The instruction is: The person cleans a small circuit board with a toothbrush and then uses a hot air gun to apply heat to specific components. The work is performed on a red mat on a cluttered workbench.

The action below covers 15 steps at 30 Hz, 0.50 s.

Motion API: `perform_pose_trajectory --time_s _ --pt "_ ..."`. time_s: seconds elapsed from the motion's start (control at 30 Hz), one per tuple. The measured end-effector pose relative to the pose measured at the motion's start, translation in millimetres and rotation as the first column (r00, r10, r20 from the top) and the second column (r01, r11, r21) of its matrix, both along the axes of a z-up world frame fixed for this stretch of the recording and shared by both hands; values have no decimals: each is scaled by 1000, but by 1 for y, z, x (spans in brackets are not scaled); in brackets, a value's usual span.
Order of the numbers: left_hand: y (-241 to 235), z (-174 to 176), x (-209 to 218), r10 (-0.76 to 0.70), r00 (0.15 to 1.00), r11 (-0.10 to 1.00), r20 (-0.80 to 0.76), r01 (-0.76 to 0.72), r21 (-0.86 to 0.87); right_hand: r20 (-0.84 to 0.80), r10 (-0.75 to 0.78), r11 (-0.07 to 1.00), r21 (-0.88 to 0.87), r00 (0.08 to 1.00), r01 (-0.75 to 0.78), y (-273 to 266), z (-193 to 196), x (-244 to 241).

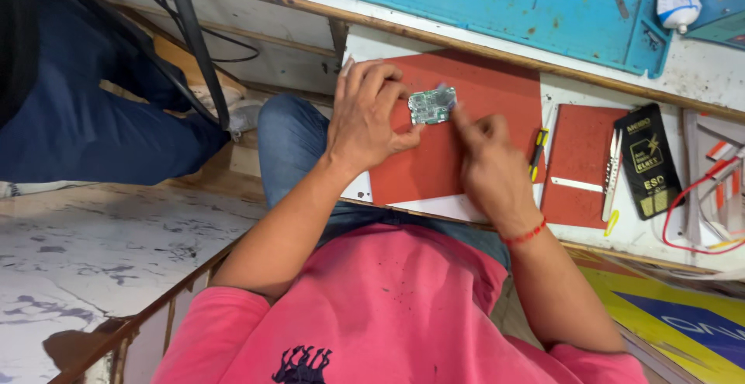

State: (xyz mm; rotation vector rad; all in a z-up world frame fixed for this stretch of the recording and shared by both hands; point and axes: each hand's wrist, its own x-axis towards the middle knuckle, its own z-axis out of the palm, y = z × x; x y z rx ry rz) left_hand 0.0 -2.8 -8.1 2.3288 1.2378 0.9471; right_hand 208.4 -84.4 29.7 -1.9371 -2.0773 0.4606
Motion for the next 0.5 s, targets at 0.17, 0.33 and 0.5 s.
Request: perform_pose_trajectory --time_s 0.17,0.33,0.5 --pt "4 9 4 10 1000 1000 -4 -10 1 -56 59 996 -63 997 -63 -11 42 -14" --pt "-2 11 -1 -1 1000 1000 -3 1 -10 -9 85 970 -227 996 -85 -37 84 -12" --pt "5 5 2 10 1000 1000 -5 -10 4 6 66 996 -67 998 -65 -6 34 -16"
